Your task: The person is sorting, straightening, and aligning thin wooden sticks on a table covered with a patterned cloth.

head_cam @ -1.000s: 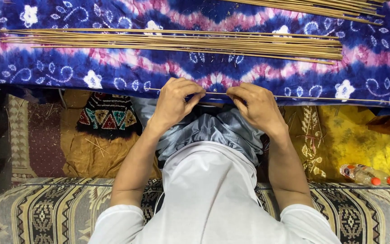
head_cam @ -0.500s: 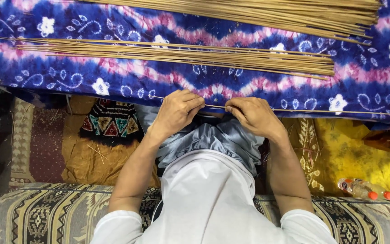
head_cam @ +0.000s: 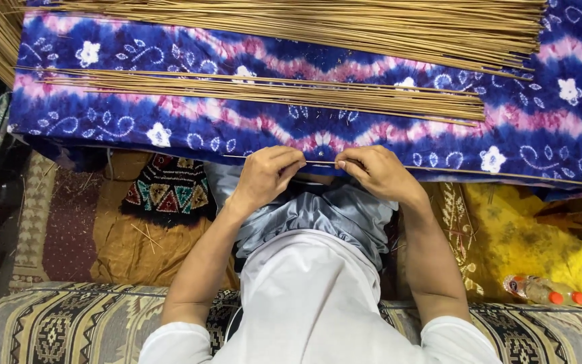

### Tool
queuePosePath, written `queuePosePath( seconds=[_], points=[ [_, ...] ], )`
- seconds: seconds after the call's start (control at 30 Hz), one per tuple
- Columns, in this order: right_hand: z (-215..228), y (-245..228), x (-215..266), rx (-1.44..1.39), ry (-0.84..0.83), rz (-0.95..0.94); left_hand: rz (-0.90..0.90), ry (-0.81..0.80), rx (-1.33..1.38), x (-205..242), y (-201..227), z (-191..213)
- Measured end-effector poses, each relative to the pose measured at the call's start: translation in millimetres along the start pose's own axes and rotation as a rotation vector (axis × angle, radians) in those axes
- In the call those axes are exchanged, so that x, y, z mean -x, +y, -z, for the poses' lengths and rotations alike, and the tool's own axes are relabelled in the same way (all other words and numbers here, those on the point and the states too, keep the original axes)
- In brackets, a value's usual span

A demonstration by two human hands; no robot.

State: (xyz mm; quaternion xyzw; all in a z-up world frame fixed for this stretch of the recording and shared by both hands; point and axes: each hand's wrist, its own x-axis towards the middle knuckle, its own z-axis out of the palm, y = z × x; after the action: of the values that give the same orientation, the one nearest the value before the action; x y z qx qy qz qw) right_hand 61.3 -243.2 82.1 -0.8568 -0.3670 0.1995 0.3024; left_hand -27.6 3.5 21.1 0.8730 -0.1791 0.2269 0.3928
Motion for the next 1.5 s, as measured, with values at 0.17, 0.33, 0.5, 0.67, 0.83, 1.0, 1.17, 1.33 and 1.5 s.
queuePosePath(
  seconds=[0.17, 0.33, 0.5, 0.67, 0.83, 1.0, 1.17, 1.33, 1.5],
  points=[
    [-7, -6, 6, 0.093, 0.110, 0.023, 0.221, -0.030, 0.160, -5, 2, 7],
    [-14, -2, 5, 0.190, 0.219, 0.122, 0.321, -0.047, 0.228, -18, 10, 18],
    [-18, 5, 1, 0.245, 0.240, 0.137, 0.421, -0.132, 0.239, -19, 0, 19],
    [-16, 1, 0, 0.251, 0.223, 0.123, 0.444, -0.145, 0.186, -16, -9, 12],
    [-16, 2, -4, 0.249, 0.222, 0.124, 0.450, -0.139, 0.186, -15, -18, 9],
    [-17, 2, -5, 0.265, 0.218, 0.136, 0.445, -0.125, 0.165, -17, -18, 11],
    [-18, -3, -4, 0.271, 0.218, 0.146, 0.447, -0.115, 0.154, -15, -18, 11],
    [-19, -3, -1, 0.276, 0.234, 0.157, 0.444, -0.113, 0.125, -15, -14, 12],
    [-18, -6, 7, 0.285, 0.228, 0.142, 0.424, -0.086, 0.147, -15, -7, 11]
  ],
)
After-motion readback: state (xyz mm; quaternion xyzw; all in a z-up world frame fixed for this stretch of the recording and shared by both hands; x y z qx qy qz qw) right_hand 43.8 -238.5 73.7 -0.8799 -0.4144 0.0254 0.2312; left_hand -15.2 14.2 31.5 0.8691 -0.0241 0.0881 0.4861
